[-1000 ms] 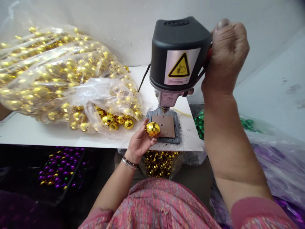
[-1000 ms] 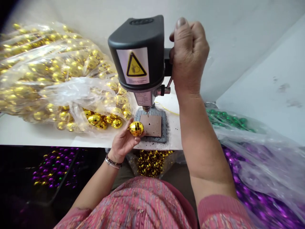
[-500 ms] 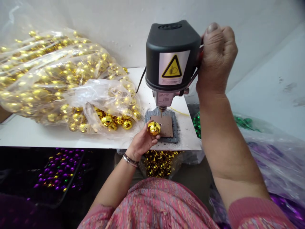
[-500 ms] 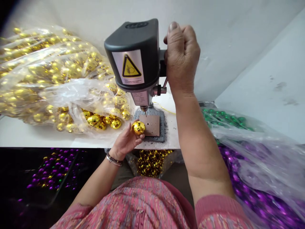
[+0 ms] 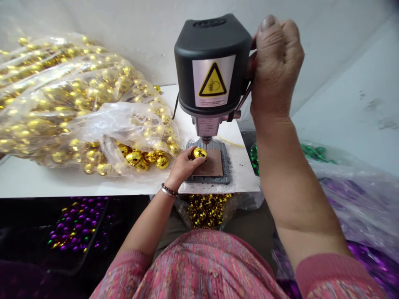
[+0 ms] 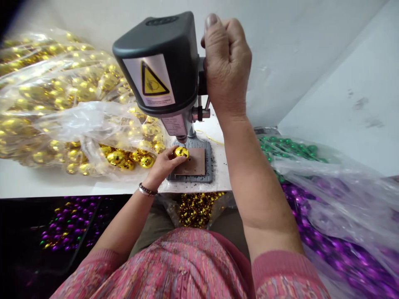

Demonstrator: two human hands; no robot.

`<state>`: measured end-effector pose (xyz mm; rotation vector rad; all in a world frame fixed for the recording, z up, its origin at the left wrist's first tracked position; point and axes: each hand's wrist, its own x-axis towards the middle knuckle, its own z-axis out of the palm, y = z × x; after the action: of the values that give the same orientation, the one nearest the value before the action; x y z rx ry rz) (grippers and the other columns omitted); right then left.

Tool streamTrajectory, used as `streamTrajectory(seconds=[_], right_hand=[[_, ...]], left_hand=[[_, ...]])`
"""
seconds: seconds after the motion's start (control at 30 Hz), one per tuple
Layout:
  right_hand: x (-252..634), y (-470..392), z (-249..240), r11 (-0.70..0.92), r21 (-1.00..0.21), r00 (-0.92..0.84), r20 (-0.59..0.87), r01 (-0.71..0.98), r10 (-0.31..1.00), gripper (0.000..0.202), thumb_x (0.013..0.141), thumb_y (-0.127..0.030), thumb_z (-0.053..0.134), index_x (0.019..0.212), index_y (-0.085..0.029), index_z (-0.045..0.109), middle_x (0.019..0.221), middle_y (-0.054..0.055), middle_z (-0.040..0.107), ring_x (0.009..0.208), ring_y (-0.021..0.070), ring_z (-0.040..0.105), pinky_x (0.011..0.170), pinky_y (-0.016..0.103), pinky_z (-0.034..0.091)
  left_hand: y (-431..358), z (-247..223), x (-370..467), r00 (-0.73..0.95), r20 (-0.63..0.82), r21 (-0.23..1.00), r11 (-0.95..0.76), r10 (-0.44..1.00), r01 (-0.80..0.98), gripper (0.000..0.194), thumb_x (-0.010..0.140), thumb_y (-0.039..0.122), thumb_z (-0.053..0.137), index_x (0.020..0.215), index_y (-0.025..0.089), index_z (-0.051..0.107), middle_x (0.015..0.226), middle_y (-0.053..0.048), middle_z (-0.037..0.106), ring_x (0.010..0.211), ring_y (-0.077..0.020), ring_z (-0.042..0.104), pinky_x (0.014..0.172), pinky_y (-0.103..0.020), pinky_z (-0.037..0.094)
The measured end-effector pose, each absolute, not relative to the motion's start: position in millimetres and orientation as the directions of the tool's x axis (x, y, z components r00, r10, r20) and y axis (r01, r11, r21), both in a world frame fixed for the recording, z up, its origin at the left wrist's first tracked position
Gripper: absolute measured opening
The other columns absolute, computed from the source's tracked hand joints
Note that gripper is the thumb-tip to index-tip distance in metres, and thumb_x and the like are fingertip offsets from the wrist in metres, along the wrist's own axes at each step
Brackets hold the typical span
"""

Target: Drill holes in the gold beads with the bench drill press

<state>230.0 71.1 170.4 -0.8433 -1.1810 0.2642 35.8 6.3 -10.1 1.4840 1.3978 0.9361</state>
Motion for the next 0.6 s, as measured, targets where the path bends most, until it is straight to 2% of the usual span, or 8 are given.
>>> streamTrajectory(seconds=[0.17,0.27,0.43,0.6], right_hand=[[228,67,171,0.691,-0.691,0.381,0.710,0.213,0.592,0.035,0.103,-0.022,0.044,0.069,-0.022,0.035,0.061,-0.005,0.037,0.062,0.0048,0.042,0.067,0.018,0.042],[227,66,172,0.668,-0.706,0.377,0.699,0.234,0.607,0.036,0.102,-0.022,0.047,0.069,-0.022,0.033,0.062,-0.005,0.036,0.061,0.0037,0.041,0.066,0.017,0.042],[227,66,172,0.659,-0.722,0.393,0.679,0.208,0.620,0.037,0.103,-0.028,0.046,0.069,-0.022,0.033,0.061,-0.006,0.036,0.058,0.0035,0.038,0.067,0.017,0.043],[226,67,173,0.658,-0.732,0.402,0.664,0.175,0.631,0.036,0.101,-0.030,0.052,0.070,-0.020,0.037,0.057,-0.008,0.036,0.053,0.0029,0.036,0.060,0.019,0.038]], left_hand=[[8,-13,38,0.105,0.033,0.905,-0.074,0.994,0.418,0.049,0.071,0.031,0.086,0.118,0.022,0.077,0.123,-0.010,0.074,0.117,-0.0302,0.066,0.111,-0.046,0.048],[7,-15,40,0.125,0.074,0.881,-0.124,0.989,0.457,0.054,0.071,0.028,0.085,0.123,0.020,0.075,0.132,-0.012,0.070,0.126,-0.0317,0.062,0.115,-0.047,0.046],[13,-19,49,0.235,0.123,0.851,-0.224,0.964,0.475,0.059,0.067,0.021,0.086,0.124,0.021,0.074,0.132,-0.011,0.070,0.126,-0.0311,0.062,0.117,-0.048,0.045],[18,-21,51,0.267,0.119,0.807,-0.250,0.956,0.535,0.064,0.065,0.021,0.089,0.126,0.018,0.073,0.132,-0.014,0.071,0.126,-0.0339,0.063,0.118,-0.052,0.043]])
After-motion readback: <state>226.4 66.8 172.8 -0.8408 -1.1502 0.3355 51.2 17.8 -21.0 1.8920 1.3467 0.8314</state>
